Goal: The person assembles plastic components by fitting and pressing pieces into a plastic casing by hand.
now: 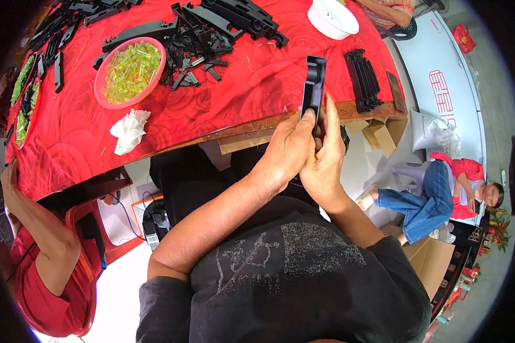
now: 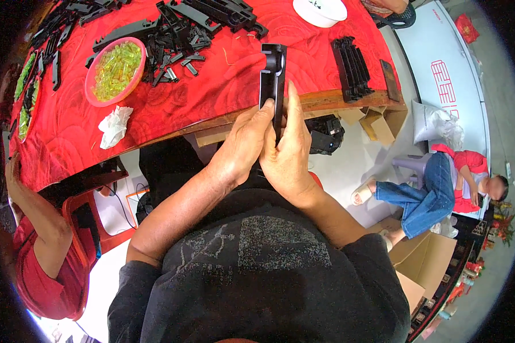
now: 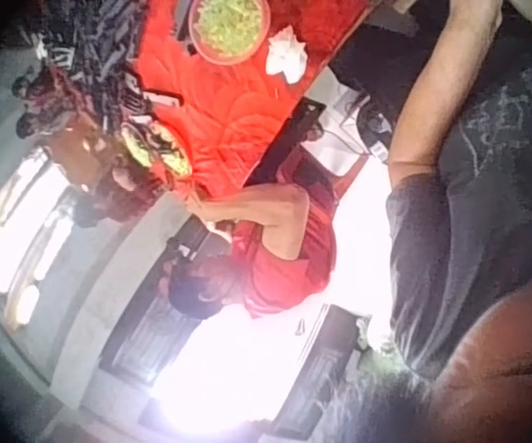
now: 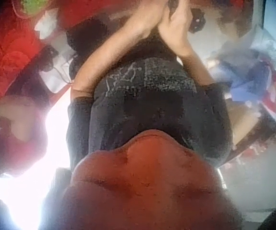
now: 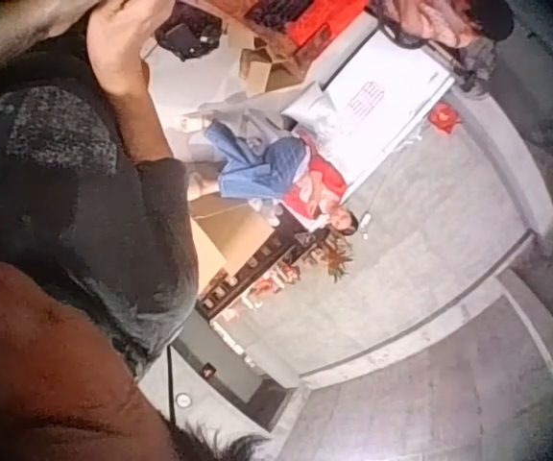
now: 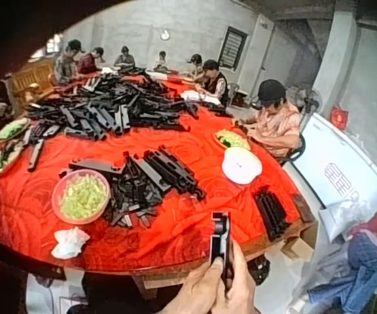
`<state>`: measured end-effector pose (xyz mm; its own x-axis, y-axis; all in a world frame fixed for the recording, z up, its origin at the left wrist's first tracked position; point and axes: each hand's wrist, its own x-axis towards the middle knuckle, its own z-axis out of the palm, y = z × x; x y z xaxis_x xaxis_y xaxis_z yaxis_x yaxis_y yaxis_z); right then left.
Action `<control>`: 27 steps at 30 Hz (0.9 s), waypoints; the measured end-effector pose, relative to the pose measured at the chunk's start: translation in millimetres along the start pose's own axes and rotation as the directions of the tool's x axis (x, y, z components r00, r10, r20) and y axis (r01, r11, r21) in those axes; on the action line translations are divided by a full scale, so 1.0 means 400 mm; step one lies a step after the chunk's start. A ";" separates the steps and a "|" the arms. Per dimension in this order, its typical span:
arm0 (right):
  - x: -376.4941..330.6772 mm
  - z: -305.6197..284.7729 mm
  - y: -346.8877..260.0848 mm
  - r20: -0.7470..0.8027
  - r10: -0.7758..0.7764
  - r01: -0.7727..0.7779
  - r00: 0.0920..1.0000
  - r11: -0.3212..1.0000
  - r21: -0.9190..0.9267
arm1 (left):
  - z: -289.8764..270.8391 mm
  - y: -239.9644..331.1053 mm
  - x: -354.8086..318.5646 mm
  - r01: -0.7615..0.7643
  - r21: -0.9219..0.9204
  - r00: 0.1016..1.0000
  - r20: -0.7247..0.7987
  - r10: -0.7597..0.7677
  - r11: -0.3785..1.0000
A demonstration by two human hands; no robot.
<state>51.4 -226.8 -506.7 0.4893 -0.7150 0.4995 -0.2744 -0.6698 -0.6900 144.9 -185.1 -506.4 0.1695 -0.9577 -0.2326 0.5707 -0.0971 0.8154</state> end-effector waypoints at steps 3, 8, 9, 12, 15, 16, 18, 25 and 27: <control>0.003 -0.004 -0.013 0.021 0.149 -0.149 0.989 0.989 0.011 | 0.000 -0.014 0.011 -0.024 0.042 0.999 -0.036 0.025 0.999; 0.002 -0.004 -0.002 0.127 0.233 -0.238 0.964 0.971 0.022 | -0.004 -0.028 0.023 -0.073 0.200 0.986 -0.132 0.101 0.977; 0.001 -0.005 0.000 0.181 0.257 -0.251 0.949 0.966 -0.053 | -0.003 -0.031 0.026 -0.092 0.291 0.974 -0.175 0.147 0.952; 0.015 0.008 -0.006 0.134 0.188 -0.188 0.973 0.982 -0.012 | -0.004 -0.040 0.034 -0.133 0.388 0.950 -0.214 0.229 0.912; 0.026 0.024 -0.008 0.100 0.119 -0.117 0.988 0.993 -0.032 | -0.011 -0.034 0.039 -0.155 0.379 0.940 -0.229 0.255 0.912; 0.026 0.032 -0.004 0.095 0.109 -0.107 0.989 0.994 -0.030 | -0.015 -0.032 0.040 -0.145 0.363 0.938 -0.246 0.245 0.920; 0.028 0.036 -0.005 0.107 0.077 -0.073 0.991 0.997 -0.039 | -0.023 -0.041 0.043 -0.174 0.353 0.926 -0.260 0.275 0.919; 0.026 0.026 -0.021 0.163 0.002 0.003 0.987 1.000 -0.028 | -0.027 -0.042 0.041 -0.220 0.211 0.911 -0.305 0.278 0.952; 0.024 0.026 -0.016 0.192 0.032 -0.024 0.981 0.999 -0.040 | -0.028 -0.038 0.041 -0.156 0.211 0.920 -0.325 0.220 0.965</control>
<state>66.3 -227.3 -503.1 0.6304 -0.6839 0.3672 -0.3192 -0.6596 -0.6805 148.0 -196.2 -528.7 0.5425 -0.8141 -0.2070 0.3545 -0.0015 0.9351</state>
